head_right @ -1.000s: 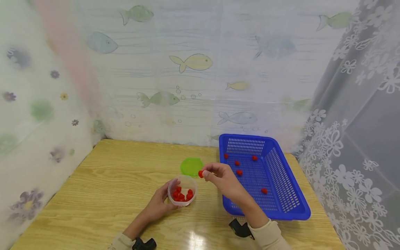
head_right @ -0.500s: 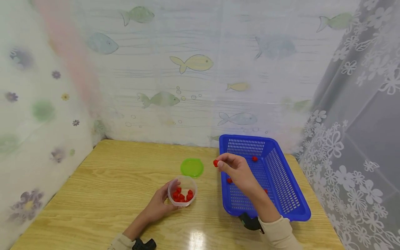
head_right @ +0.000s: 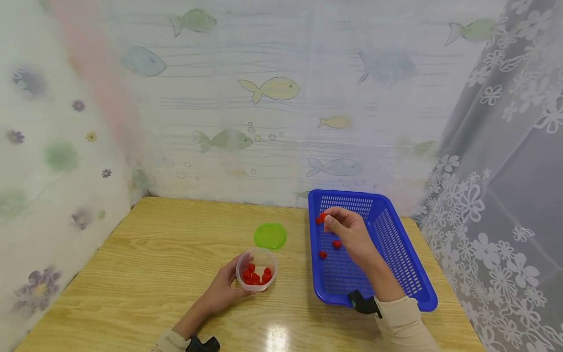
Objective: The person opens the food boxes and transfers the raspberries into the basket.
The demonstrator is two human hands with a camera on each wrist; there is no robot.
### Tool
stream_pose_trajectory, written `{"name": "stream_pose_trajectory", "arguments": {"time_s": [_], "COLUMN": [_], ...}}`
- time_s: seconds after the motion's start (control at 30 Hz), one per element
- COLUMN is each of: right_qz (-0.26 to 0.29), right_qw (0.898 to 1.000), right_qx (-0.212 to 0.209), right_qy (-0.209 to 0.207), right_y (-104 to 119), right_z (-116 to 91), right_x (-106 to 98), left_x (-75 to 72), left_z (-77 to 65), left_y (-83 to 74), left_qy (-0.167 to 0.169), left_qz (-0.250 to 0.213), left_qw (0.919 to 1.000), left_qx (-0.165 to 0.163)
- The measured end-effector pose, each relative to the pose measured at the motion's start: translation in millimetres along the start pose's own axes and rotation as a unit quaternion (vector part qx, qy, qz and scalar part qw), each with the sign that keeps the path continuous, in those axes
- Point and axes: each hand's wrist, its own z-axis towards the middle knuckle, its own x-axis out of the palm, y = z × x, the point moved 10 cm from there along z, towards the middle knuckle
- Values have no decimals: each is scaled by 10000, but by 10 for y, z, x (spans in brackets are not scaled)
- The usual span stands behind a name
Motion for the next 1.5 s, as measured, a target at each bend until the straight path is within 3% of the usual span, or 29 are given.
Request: {"name": "stream_pose_trajectory", "arguments": {"time_s": [0.6, 0.9, 1.3, 1.5], "right_qz": [586, 316, 331, 438], "right_qw": [9978, 9977, 9967, 9954], "right_qx": [73, 383, 478, 566], "right_qy": [-312, -464, -573, -642], "right_y": [-103, -214, -370, -436], "right_z": [101, 134, 206, 239], "right_x": [-361, -529, -689, -756], "left_x": [3, 2, 1, 4], "left_z": [-7, -5, -25, -11], "left_y": [-22, -25, -7, -9], "left_qy": [-4, -30, -83, -56], "left_qz": [7, 60, 32, 27], "left_qw": [10000, 10000, 9998, 9999], "left_qx": [73, -6, -172, -82]}}
